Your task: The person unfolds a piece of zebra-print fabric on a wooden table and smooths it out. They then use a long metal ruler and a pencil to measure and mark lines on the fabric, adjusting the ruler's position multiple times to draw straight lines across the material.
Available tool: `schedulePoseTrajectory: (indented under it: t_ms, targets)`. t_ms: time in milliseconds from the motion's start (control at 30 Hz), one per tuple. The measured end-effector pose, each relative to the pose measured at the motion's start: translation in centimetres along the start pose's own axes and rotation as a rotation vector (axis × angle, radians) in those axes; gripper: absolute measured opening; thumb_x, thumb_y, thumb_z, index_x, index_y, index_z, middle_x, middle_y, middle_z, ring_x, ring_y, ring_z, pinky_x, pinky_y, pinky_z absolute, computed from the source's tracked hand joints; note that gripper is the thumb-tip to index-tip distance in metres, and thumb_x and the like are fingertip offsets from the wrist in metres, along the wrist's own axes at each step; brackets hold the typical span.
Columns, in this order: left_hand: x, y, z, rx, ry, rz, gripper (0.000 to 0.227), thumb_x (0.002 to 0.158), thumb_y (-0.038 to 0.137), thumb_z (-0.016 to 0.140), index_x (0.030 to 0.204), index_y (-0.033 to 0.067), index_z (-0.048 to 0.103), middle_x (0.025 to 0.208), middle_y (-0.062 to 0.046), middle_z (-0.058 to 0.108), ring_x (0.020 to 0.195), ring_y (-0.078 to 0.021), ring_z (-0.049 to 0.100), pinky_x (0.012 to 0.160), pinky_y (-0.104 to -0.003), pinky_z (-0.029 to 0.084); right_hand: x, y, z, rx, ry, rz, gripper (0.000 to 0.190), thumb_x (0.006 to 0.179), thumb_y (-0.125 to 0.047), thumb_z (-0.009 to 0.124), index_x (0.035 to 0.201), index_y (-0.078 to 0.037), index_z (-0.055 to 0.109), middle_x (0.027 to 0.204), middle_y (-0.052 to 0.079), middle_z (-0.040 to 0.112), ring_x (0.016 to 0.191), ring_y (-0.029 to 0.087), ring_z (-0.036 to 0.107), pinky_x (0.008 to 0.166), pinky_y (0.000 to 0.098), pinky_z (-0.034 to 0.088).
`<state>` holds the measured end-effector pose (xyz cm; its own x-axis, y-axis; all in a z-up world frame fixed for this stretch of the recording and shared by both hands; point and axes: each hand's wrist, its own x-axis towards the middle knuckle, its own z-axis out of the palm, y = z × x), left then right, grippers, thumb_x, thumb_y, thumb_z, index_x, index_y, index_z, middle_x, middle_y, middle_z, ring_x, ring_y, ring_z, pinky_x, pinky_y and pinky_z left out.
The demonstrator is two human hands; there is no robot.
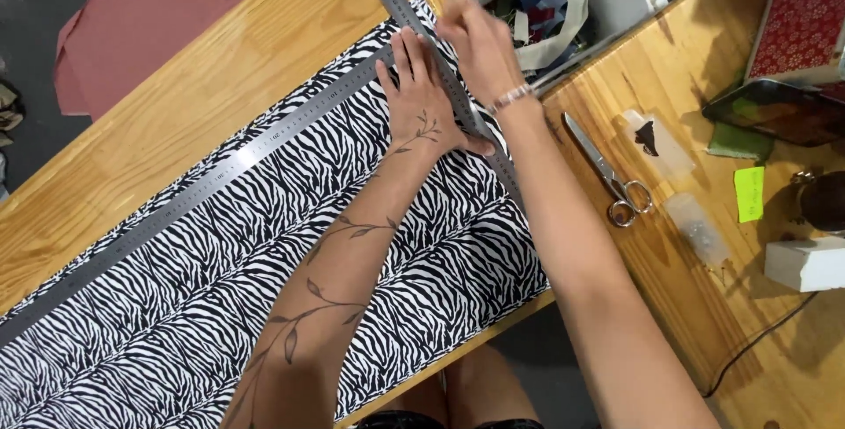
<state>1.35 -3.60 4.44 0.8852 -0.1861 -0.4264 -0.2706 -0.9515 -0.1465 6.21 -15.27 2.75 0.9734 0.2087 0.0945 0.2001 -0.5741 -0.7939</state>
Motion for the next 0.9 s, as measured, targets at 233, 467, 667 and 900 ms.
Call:
schedulePoseTrajectory:
  t_ms: [233,467,667,900]
  targets:
    - [0.2,0.6,1.5,-0.003,0.177,-0.023,0.188,0.026,0.116,0.053,0.158,-0.0080,0.002,0.165,-0.028,-0.002,0.152,-0.0432,-0.006,0.121,-0.061,0.002,-3.6,-0.1,-1.2,0.076,0.109,-0.154,0.005,0.105,0.000,0.050,0.103,-0.004,0.047,0.098,0.013,0.065,0.088,0.026,0.068,0.077,0.0349,0.059]
    - [1.2,0.7,3.5,0.050,0.264,-0.029,0.194,0.021,0.124,0.032,0.159,-0.0099,0.002,0.165,-0.031,-0.001,0.152,-0.0459,-0.007,0.117,-0.065,-0.005,-18.3,1.5,-4.0,-0.207,0.047,0.035,0.026,0.093,0.020,0.060,0.112,0.003,0.057,0.102,0.015,0.069,0.074,0.016,0.069,0.054,0.0198,0.059]
    - [0.1,0.8,-0.9,0.036,0.013,-0.036,0.182,0.035,0.113,0.057,0.156,-0.0081,-0.004,0.165,-0.027,-0.005,0.152,-0.0432,-0.004,0.120,-0.061,0.008,-12.2,1.5,-2.7,-0.157,0.055,0.080,0.012,0.101,0.003,0.058,0.111,-0.005,0.058,0.094,0.012,0.071,0.057,0.016,0.061,0.043,0.0229,0.053]
    - [0.0,0.7,-0.6,0.030,-0.010,-0.023,0.178,0.039,0.110,0.058,0.156,-0.0074,-0.008,0.164,-0.027,-0.010,0.151,-0.0417,-0.009,0.121,-0.060,0.006,-15.6,1.8,-3.2,-0.025,0.142,0.039,0.020,0.098,0.011,0.060,0.111,-0.004,0.056,0.096,0.012,0.069,0.065,0.016,0.064,0.054,0.0223,0.058]
